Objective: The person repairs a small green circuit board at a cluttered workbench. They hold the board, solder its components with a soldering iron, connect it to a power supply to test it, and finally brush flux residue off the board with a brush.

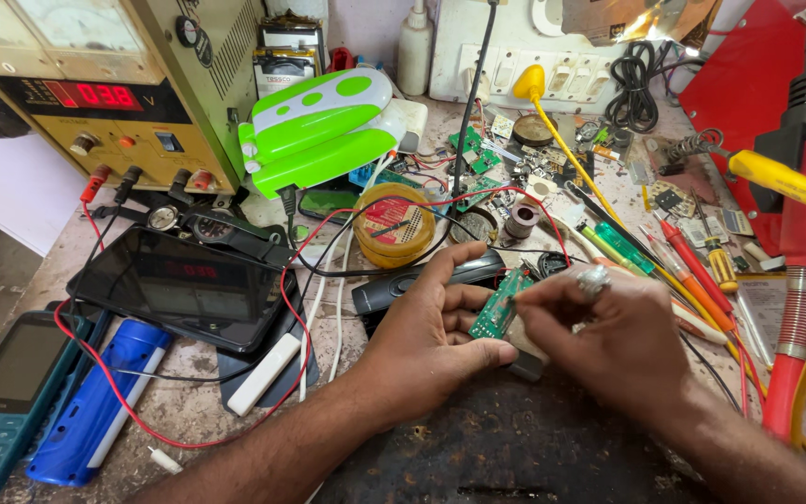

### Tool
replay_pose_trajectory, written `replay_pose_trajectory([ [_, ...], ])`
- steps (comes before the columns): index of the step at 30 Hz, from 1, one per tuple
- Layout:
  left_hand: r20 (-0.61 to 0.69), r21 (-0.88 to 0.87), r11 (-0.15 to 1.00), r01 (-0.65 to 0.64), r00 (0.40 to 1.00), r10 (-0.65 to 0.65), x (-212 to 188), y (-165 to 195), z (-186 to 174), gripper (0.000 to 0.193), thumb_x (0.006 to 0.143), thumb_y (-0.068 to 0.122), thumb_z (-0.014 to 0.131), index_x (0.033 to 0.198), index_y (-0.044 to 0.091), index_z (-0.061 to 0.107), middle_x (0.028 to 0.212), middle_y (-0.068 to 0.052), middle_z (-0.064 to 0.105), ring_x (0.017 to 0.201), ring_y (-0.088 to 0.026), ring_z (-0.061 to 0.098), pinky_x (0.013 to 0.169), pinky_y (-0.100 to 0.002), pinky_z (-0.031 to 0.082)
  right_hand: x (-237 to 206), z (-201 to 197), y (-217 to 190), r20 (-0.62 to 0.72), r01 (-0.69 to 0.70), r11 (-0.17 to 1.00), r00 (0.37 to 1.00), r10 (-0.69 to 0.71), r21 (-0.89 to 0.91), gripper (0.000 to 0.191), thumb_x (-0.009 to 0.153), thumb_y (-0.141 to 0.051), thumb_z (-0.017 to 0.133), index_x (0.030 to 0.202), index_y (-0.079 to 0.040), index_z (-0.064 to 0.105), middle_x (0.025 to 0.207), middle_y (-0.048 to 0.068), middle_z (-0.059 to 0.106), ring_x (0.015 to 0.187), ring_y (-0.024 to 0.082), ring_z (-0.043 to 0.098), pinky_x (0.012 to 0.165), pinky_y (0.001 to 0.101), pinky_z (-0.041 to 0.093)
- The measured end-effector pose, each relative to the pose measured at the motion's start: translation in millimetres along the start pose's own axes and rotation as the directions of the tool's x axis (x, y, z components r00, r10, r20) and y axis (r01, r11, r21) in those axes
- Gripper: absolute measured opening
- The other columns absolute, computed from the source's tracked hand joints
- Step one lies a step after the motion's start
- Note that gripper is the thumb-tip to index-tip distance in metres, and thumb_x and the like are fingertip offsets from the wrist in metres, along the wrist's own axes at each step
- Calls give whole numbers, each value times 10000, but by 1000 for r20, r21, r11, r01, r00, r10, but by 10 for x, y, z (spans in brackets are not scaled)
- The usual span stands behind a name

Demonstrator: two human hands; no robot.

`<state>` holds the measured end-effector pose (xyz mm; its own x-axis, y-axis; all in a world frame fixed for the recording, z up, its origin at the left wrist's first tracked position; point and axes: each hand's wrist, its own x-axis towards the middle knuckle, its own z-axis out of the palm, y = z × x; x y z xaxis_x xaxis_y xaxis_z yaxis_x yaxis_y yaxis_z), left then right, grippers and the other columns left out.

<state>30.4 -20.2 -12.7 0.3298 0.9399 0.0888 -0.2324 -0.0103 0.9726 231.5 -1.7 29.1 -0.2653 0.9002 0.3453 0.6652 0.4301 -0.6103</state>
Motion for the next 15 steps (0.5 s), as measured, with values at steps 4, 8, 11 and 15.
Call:
replay_pose_trajectory([
  [4, 7, -12, 1000, -2, 1000, 2, 7, -7, 3, 939, 776, -79, 739, 1565, 89, 260, 1185, -154, 668, 950, -141, 691, 808, -267, 595, -11, 4, 23, 13, 92, 995, 996, -92, -26, 113, 767, -143, 802, 854, -71, 814, 699, 18, 791, 591, 71, 733, 568, 246, 587],
  [8, 6, 8, 1000, -3, 1000, 3, 5, -2, -2, 936, 777, -76, 741, 1563, 85, 259, 1190, -154, 668, 955, -138, 691, 813, -268, 598, -8, 0, 31, -11, 64, 998, 998, -64, 28, 132, 779, -132, 797, 894, -67, 808, 738, 13, 801, 612, 70, 722, 566, 247, 586],
  [11, 12, -19, 1000, -8, 1000, 8, 9, 6, 4, 935, 783, -79, 728, 1572, 84, 252, 1189, -160, 667, 957, -143, 694, 820, -272, 598, -10, -2, 21, 20, 104, 994, 994, -104, 19, 133, 770, -131, 804, 882, -61, 810, 697, 15, 790, 592, 60, 717, 555, 247, 578],
  [15, -8, 15, 1000, 7, 1000, -7, -5, 18, 4, 943, 780, -68, 750, 1567, 85, 254, 1197, -154, 666, 957, -142, 687, 814, -278, 593, 13, 2, 14, -11, -62, 998, 998, 62, 22, 153, 771, -118, 797, 911, -64, 826, 737, 25, 815, 599, 65, 708, 561, 249, 587],
])
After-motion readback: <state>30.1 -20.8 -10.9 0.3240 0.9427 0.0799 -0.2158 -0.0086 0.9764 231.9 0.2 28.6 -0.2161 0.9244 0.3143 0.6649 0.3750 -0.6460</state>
